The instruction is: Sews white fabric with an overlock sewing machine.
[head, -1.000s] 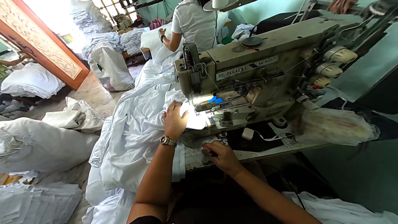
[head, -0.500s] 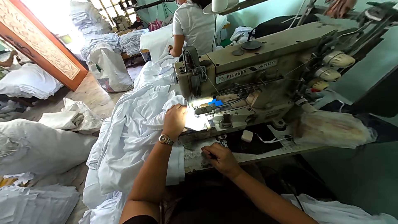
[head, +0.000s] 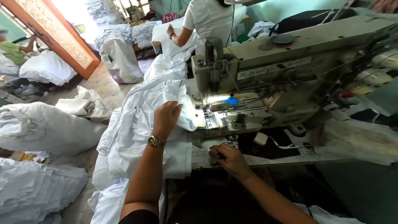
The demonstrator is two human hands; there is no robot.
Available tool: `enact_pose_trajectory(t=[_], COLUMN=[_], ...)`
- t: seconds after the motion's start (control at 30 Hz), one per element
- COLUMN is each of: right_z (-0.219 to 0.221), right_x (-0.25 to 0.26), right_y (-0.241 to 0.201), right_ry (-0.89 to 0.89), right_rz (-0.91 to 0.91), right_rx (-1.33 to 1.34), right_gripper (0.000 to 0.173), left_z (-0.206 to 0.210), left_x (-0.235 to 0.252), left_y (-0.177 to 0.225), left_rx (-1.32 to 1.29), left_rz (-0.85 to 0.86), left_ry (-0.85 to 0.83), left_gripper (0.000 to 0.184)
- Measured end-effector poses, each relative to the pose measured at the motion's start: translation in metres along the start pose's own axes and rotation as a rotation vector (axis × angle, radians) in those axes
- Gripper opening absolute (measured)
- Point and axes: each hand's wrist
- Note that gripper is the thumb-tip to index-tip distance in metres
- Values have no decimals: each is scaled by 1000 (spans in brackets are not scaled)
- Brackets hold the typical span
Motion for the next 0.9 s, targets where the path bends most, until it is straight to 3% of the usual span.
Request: enact_pose_trajectory(t=[0.37,0.43,0.5,0.53,0.6,0.7,0.83,0.9], right_z=[0,-6,-24,-32,-39,-36,-20,-14], right_x=[2,7,28,38,50,81,122,125], right_y=[1,-7,-28,-36,-51,-63,-61,-60], right_ry=[-21,-141,-363,-408,-324,-95,-50,-60], right_rz=[-2,153,476,536,402,91,2,-14], right_rx=[-64,-19,155,238,251,-75,-320,-323], right_gripper=[27,26,41,48,43,29,24,22], left_z=[4,-1,-17,-24,-29,-25,-25,-38], left_x=[-13,-18,-27,-31,-40,-47,-52,-64], left_y=[0,-1,1,2,4,4,13,21], left_rx=[-24,-69,-151,-169,-173,-164,-189,-388], left_rz=[62,57,31,26,28,17,2,25], left_ry=[39,42,56,74,89,92,47,-18], left_gripper=[23,22,20,19,17,20,24,27])
Point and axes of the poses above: each hand's wrist, its own x-axis towards the middle knuckle, its own z-axis out of the palm, y = z × x, and after that the axes turned 12 degrees about x, right-handed
